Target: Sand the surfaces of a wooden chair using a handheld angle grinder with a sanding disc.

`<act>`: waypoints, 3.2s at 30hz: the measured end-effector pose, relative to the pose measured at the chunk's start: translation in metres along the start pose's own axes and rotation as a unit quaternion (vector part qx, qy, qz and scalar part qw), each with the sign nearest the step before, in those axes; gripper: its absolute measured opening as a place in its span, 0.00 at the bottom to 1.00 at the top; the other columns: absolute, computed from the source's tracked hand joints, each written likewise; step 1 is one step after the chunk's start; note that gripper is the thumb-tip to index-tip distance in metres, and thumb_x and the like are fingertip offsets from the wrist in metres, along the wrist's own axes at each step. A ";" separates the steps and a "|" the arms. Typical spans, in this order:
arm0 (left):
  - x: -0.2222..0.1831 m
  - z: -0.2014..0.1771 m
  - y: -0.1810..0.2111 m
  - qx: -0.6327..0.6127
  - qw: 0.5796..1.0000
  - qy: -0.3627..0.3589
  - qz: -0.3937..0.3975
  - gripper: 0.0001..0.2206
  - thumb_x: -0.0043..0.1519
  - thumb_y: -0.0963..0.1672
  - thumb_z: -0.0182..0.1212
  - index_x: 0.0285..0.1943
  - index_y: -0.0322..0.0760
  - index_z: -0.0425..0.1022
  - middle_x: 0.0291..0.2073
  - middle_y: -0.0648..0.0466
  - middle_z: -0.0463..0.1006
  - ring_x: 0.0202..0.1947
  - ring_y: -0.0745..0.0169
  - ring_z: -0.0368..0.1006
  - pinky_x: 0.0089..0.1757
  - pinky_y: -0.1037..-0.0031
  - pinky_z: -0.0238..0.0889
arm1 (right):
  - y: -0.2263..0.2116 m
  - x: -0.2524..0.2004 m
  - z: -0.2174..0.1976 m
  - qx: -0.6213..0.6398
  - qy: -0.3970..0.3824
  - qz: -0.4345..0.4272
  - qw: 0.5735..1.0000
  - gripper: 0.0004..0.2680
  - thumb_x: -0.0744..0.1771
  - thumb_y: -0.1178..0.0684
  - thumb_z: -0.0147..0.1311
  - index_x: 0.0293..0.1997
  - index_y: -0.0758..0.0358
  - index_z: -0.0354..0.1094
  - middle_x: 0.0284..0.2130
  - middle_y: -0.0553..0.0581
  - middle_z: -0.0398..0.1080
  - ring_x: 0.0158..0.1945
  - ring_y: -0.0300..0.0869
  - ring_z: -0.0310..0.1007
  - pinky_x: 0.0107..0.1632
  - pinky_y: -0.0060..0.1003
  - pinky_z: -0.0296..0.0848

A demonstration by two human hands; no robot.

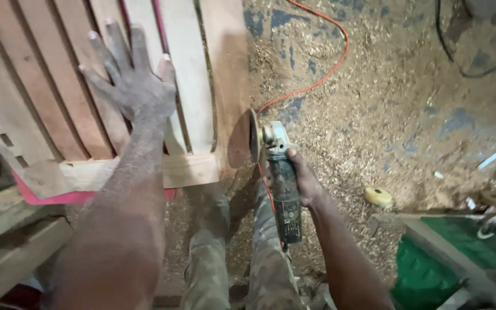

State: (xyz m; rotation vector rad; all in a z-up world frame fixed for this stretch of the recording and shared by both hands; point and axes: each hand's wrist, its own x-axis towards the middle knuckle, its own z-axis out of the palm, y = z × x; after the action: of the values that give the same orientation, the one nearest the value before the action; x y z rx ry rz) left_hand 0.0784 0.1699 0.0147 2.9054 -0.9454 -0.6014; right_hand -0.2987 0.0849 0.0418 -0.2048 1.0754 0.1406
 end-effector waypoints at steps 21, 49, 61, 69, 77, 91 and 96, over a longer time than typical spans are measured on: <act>0.001 -0.004 0.020 0.075 0.994 -0.050 -0.064 0.34 0.78 0.59 0.40 0.91 0.52 0.37 0.86 0.52 0.29 0.85 0.47 0.22 0.75 0.40 0.15 | 0.117 -0.014 -0.023 0.061 0.056 -0.057 0.995 0.23 0.69 0.32 0.49 0.53 0.66 0.71 0.33 0.59 0.77 0.32 0.44 0.79 0.36 0.39 0.79; 0.014 0.038 -0.032 0.200 0.979 -0.013 -0.031 0.35 0.73 0.63 0.19 0.86 0.52 0.31 0.84 0.51 0.28 0.83 0.44 0.24 0.73 0.45 0.12 | -0.177 0.128 0.046 -0.241 -0.027 -0.104 0.965 0.28 0.64 0.26 0.52 0.54 0.66 0.72 0.29 0.54 0.73 0.30 0.40 0.78 0.33 0.42 0.82; 0.018 0.048 -0.041 0.180 0.983 -0.003 -0.031 0.35 0.73 0.62 0.20 0.87 0.50 0.33 0.84 0.49 0.29 0.83 0.45 0.23 0.73 0.40 0.16 | -0.073 0.073 -0.018 -0.453 0.058 -0.026 0.889 0.30 0.63 0.22 0.47 0.53 0.62 0.77 0.35 0.60 0.78 0.39 0.47 0.79 0.45 0.45 0.74; 0.016 0.041 -0.042 0.164 0.986 0.002 0.003 0.34 0.77 0.61 0.24 0.88 0.47 0.32 0.84 0.46 0.29 0.83 0.44 0.23 0.73 0.36 0.17 | -0.024 0.049 -0.037 -0.368 0.047 -0.026 0.928 0.35 0.62 0.21 0.49 0.54 0.73 0.73 0.41 0.64 0.78 0.47 0.48 0.78 0.54 0.46 0.74; 0.015 0.034 -0.024 0.131 0.991 -0.010 -0.007 0.32 0.80 0.59 0.26 0.89 0.45 0.32 0.84 0.46 0.27 0.84 0.48 0.23 0.73 0.37 0.15 | 0.025 0.021 -0.039 -0.331 0.044 -0.105 0.937 0.35 0.62 0.21 0.49 0.56 0.71 0.73 0.46 0.64 0.78 0.50 0.47 0.75 0.58 0.46 0.71; 0.039 0.024 0.028 0.128 0.928 -0.011 0.351 0.29 0.75 0.59 0.35 0.80 0.47 0.53 0.77 0.49 0.52 0.79 0.50 0.46 0.74 0.52 0.39 | 0.165 -0.051 -0.075 0.165 0.042 0.001 0.985 0.15 0.65 0.43 0.59 0.50 0.63 0.71 0.31 0.59 0.78 0.30 0.46 0.79 0.33 0.42 0.80; -0.016 -0.010 0.148 0.437 0.668 -0.211 0.565 0.30 0.69 0.62 0.31 0.69 0.50 0.67 0.69 0.57 0.66 0.73 0.57 0.54 0.71 0.59 0.39 | 0.151 -0.057 -0.106 0.199 0.059 -0.024 0.978 0.17 0.65 0.40 0.59 0.48 0.65 0.70 0.30 0.59 0.77 0.29 0.46 0.79 0.32 0.43 0.82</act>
State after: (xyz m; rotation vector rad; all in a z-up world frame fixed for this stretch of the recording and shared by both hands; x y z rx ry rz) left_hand -0.0133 0.0572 0.0508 1.7217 -3.3725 -0.7660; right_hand -0.4483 0.2063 0.0292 0.1225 1.1924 -0.1332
